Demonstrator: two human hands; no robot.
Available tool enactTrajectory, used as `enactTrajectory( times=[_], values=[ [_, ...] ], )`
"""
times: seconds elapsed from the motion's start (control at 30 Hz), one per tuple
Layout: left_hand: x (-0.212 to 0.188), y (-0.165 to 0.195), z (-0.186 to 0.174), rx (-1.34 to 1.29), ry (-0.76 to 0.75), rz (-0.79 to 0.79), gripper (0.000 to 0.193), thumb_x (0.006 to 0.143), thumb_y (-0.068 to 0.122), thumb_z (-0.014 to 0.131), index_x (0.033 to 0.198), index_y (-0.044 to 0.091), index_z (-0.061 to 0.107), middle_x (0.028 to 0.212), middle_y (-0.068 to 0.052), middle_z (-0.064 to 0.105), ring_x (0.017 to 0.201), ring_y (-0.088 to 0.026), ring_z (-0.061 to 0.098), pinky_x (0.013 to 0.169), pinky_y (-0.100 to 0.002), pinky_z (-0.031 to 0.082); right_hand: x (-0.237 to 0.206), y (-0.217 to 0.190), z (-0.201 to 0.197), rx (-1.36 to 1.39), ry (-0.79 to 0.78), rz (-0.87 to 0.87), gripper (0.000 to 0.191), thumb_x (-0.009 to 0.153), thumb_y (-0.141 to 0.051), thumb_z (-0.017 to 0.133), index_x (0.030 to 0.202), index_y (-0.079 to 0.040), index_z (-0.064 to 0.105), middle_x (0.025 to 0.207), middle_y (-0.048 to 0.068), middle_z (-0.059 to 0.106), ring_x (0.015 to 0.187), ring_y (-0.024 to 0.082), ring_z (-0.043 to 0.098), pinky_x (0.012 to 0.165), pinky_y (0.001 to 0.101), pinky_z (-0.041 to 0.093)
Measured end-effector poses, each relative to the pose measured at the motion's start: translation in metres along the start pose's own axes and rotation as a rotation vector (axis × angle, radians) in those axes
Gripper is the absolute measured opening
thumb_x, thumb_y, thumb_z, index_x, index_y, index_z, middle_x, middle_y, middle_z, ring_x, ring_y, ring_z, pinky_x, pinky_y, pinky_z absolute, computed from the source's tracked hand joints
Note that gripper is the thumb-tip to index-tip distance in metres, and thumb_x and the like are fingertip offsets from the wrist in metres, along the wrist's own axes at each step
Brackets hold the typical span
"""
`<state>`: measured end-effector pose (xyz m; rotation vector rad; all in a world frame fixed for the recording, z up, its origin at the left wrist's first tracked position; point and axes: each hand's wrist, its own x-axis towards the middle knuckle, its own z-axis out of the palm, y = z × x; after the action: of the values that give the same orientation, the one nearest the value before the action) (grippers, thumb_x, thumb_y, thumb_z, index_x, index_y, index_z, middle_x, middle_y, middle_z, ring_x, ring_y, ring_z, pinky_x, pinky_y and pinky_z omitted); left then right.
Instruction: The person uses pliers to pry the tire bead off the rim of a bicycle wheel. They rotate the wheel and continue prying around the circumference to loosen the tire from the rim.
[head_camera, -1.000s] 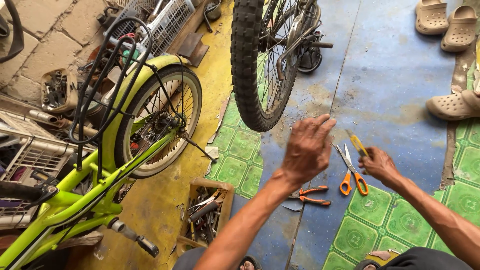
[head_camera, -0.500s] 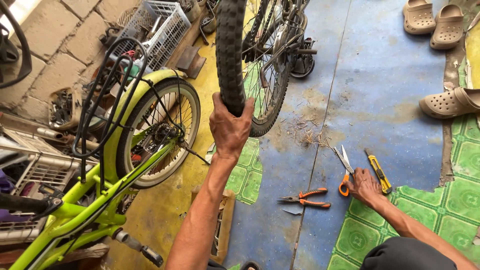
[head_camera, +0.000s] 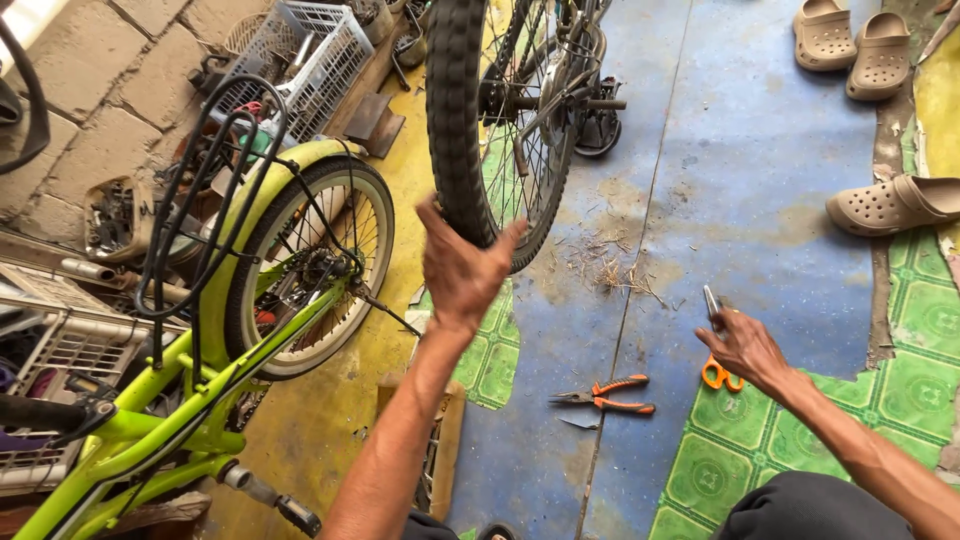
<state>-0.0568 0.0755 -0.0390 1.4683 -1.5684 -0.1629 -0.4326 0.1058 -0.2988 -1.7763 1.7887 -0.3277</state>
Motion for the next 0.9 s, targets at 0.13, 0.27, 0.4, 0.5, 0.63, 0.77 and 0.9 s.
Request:
enactTrajectory(
  times=[0.13, 0.27, 0.4, 0.5, 0.63, 0.77, 0.9],
  values=[
    [-0.008, -0.021, -0.001, 0.058, -0.126, -0.072, 0.052, 0.095, 0.041, 0.076, 0.113, 0.005, 0.044, 0.077, -0.001, 0.063, 0.062, -0.016, 0.066, 0.06, -0.037, 0.06, 0.021, -0.088, -0.023, 0.115, -0.026, -0.215, 0.045, 0.09, -0.035, 0.071, 0.123, -0.004, 0.067, 0.116, 0.021, 0.073, 0.097, 0.033, 0.074, 0.084, 0.0445, 0.06],
    [0.033, -0.029, -0.015, 0.123, -0.327, -0.133, 0.037, 0.097, 0.04, 0.068, 0.115, 0.011, 0.055, 0.079, -0.005, 0.067, 0.059, -0.019, 0.067, 0.06, -0.033, 0.06, 0.027, -0.171, -0.044, 0.035, -0.136, -0.403, 0.04, 0.093, -0.035, 0.066, 0.119, -0.005, 0.065, 0.106, 0.015, 0.074, 0.092, 0.029, 0.073, 0.083, 0.0424, 0.059],
    [0.077, -0.008, -0.037, 0.161, -0.421, -0.118, 0.061, 0.088, 0.05, 0.077, 0.12, 0.007, 0.048, 0.079, -0.008, 0.069, 0.064, -0.018, 0.069, 0.06, -0.034, 0.062, 0.023, -0.204, -0.055, 0.016, -0.177, -0.482, 0.04, 0.093, -0.035, 0.065, 0.119, -0.005, 0.063, 0.108, 0.014, 0.073, 0.093, 0.029, 0.071, 0.085, 0.043, 0.058],
    [0.077, 0.01, -0.046, 0.089, -0.167, -0.002, 0.087, 0.086, 0.056, 0.079, 0.137, 0.001, 0.034, 0.099, -0.016, 0.066, 0.073, -0.023, 0.069, 0.066, -0.04, 0.059, 0.019, -0.207, -0.059, -0.088, -0.188, -0.496, 0.036, 0.095, -0.037, 0.064, 0.112, -0.006, 0.067, 0.103, 0.014, 0.074, 0.096, 0.03, 0.07, 0.087, 0.0432, 0.056],
    [0.038, 0.009, -0.041, -0.004, 0.06, 0.255, 0.107, 0.087, 0.054, 0.082, 0.153, 0.001, 0.018, 0.134, -0.028, 0.049, 0.121, -0.036, 0.06, 0.1, -0.048, 0.056, 0.012, -0.197, -0.075, -0.125, -0.291, -0.338, 0.039, 0.094, -0.041, 0.063, 0.116, -0.009, 0.066, 0.104, 0.012, 0.075, 0.095, 0.028, 0.073, 0.086, 0.0408, 0.059],
    [0.012, -0.014, -0.032, -0.112, -0.019, 0.174, 0.111, 0.087, 0.048, 0.086, 0.155, -0.001, 0.014, 0.149, -0.028, 0.037, 0.127, -0.035, 0.052, 0.109, -0.05, 0.047, 0.007, -0.195, -0.1, -0.239, -0.338, -0.22, 0.041, 0.094, -0.041, 0.061, 0.121, -0.01, 0.063, 0.107, 0.011, 0.074, 0.092, 0.03, 0.075, 0.084, 0.0431, 0.06],
    [0.024, -0.007, -0.043, 0.007, 0.085, 0.394, 0.108, 0.081, 0.04, 0.088, 0.154, 0.0, 0.018, 0.152, -0.025, 0.037, 0.139, -0.043, 0.044, 0.119, -0.055, 0.038, -0.001, -0.198, -0.148, -0.286, -0.416, -0.336, 0.049, 0.087, -0.035, 0.07, 0.13, -0.012, 0.062, 0.11, 0.017, 0.07, 0.097, 0.037, 0.069, 0.082, 0.0487, 0.057]
  ],
)
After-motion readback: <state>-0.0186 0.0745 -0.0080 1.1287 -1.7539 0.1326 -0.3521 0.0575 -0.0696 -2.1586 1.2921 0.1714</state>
